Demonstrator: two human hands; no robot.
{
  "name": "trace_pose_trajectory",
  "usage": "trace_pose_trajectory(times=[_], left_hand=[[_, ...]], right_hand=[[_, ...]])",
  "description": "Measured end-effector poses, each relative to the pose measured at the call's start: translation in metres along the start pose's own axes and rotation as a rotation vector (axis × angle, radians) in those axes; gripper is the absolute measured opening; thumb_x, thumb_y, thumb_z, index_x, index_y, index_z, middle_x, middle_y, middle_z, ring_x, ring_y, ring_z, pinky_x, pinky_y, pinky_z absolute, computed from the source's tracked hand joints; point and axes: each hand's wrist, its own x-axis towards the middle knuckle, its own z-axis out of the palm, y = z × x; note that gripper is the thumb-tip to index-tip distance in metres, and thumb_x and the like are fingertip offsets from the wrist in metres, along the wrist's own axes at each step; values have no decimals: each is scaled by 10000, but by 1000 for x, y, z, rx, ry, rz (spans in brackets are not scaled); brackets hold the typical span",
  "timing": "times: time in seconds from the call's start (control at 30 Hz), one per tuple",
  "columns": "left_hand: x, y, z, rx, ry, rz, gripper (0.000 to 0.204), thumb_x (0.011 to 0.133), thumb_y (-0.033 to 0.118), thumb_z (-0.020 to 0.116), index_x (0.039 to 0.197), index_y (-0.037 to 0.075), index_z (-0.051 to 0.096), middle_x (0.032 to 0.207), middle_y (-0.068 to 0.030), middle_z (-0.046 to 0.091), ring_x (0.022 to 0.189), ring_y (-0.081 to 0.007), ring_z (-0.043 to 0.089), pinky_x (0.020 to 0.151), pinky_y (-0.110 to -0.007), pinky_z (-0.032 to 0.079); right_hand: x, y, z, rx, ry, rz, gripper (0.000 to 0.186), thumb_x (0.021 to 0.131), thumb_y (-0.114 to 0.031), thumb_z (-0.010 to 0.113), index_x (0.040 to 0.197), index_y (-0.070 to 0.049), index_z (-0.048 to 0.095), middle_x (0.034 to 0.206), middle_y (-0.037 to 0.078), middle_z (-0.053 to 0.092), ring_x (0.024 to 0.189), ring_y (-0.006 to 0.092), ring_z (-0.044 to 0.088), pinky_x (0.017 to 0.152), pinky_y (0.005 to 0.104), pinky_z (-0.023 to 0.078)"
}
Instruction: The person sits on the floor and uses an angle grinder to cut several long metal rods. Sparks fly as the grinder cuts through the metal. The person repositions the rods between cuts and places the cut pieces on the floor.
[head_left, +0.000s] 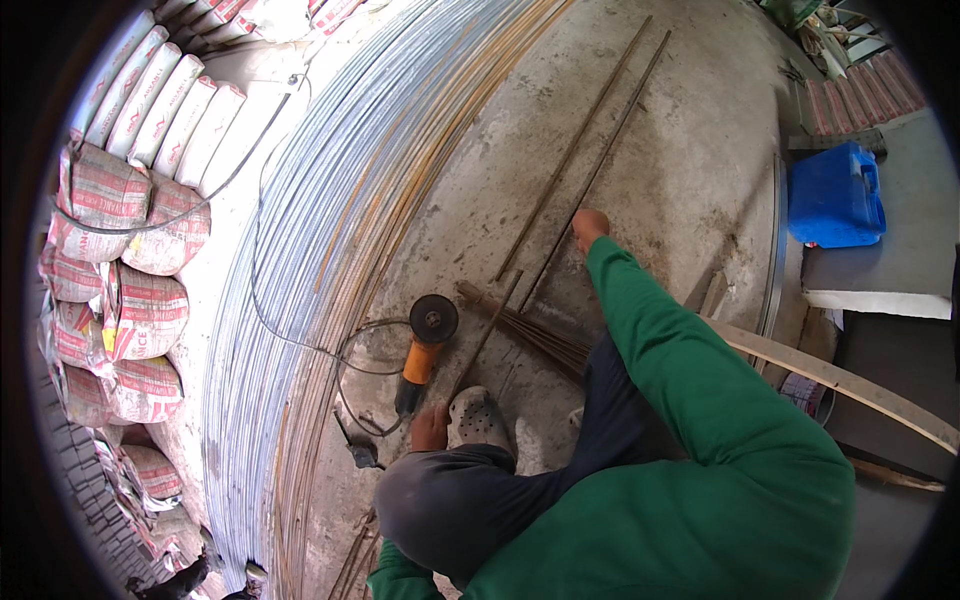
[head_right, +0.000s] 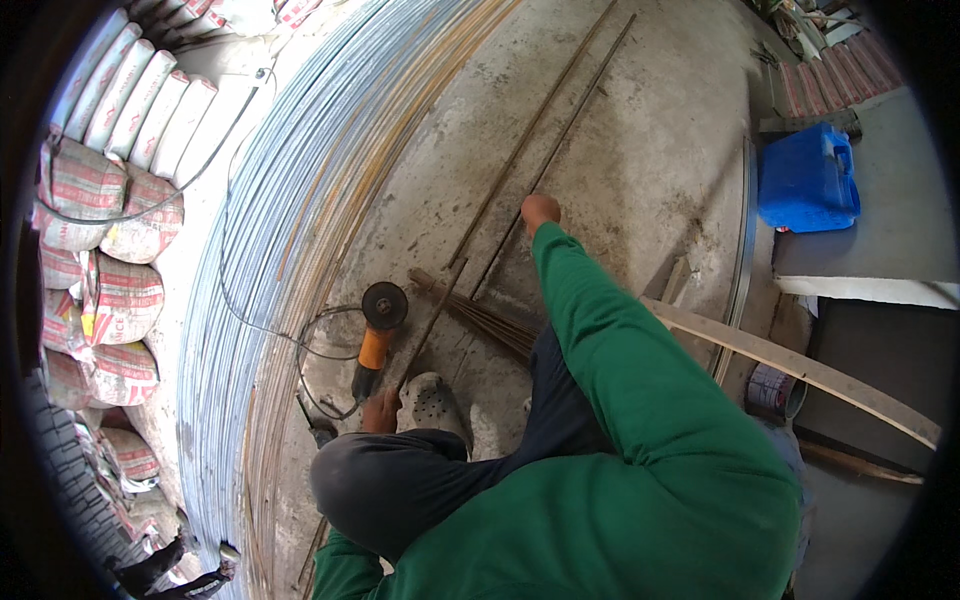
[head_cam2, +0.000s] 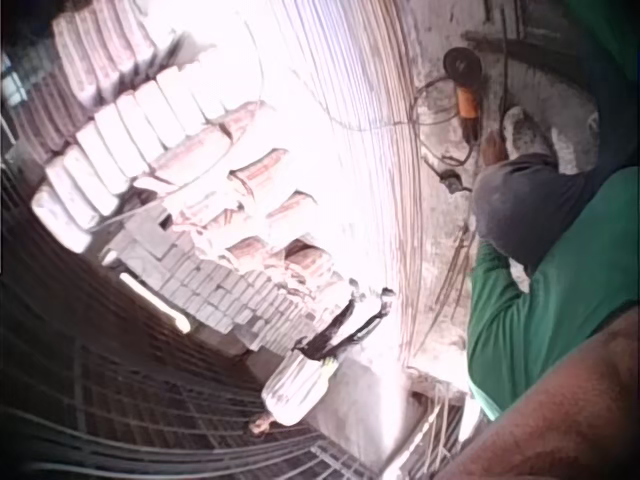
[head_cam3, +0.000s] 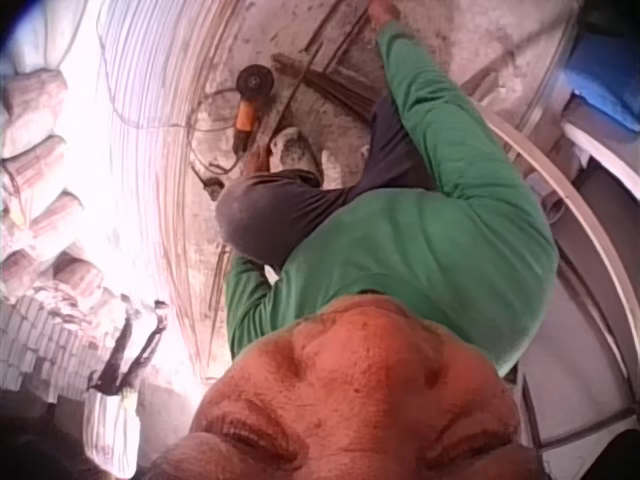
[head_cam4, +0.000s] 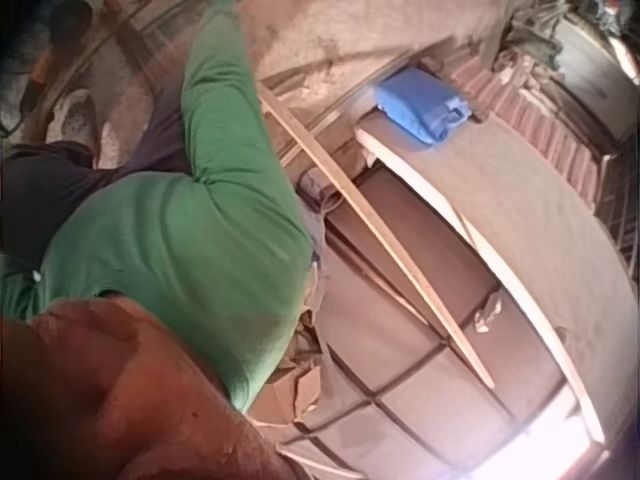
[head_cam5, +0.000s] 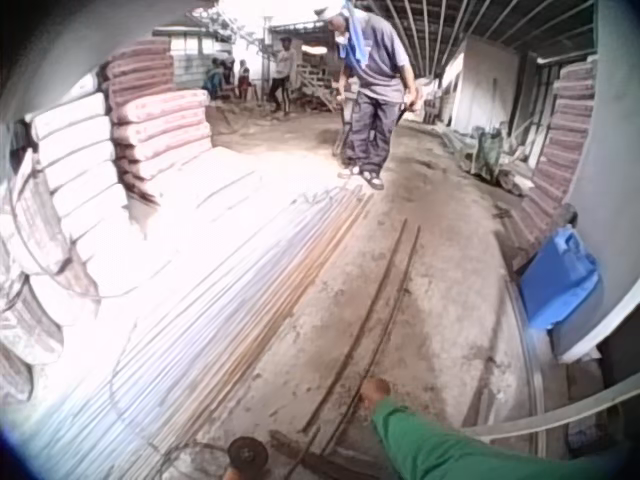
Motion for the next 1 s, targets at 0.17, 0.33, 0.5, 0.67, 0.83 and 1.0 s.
trace_pose_trajectory(times=[0.17,0.33,0.5,0.67,0.83,1.0], left_hand=[[42,47,-13,-237,-141,5,479,993,418,432,748,28,566,653,-59,525,621,-174,500,593,-331,390],[101,168,-18,-355,-307,92,490,994,383,424,726,0,570,639,-30,510,596,-135,461,570,-332,393],[142,258,-12,-373,-432,270,474,982,389,449,1147,-40,569,942,-119,632,850,-180,581,763,-307,459],[110,255,-55,-419,-397,255,538,969,333,496,1365,-30,463,1344,-195,506,1252,-211,459,1035,-299,361],[20,104,-89,-158,-314,-54,468,945,302,546,1279,-25,535,1178,-129,623,1071,-209,585,933,-320,448],[-53,-29,-52,214,-300,-377,426,940,323,556,1203,-11,572,1069,-165,646,985,-257,609,871,-357,466]], right_hand=[[-124,-2,-22,176,-307,-35,275,937,-233,517,714,-95,434,643,27,383,544,161,348,488,375,307],[-225,142,-19,-275,-1023,32,322,951,-232,514,1217,-55,549,1114,125,564,936,248,565,789,412,502],[-307,160,29,-166,-1198,-144,403,1005,-370,401,1155,-40,576,1172,135,587,1009,219,592,834,384,488],[-264,133,38,195,-866,-170,403,1014,-373,352,1005,-69,616,900,67,637,772,165,576,699,325,454],[-171,80,32,375,-562,-116,392,1017,-357,361,842,-95,594,769,62,620,680,151,553,615,329,428],[-99,-31,-24,406,-321,-164,393,1028,-345,394,783,-76,543,723,72,566,637,195,509,599,389,406]])
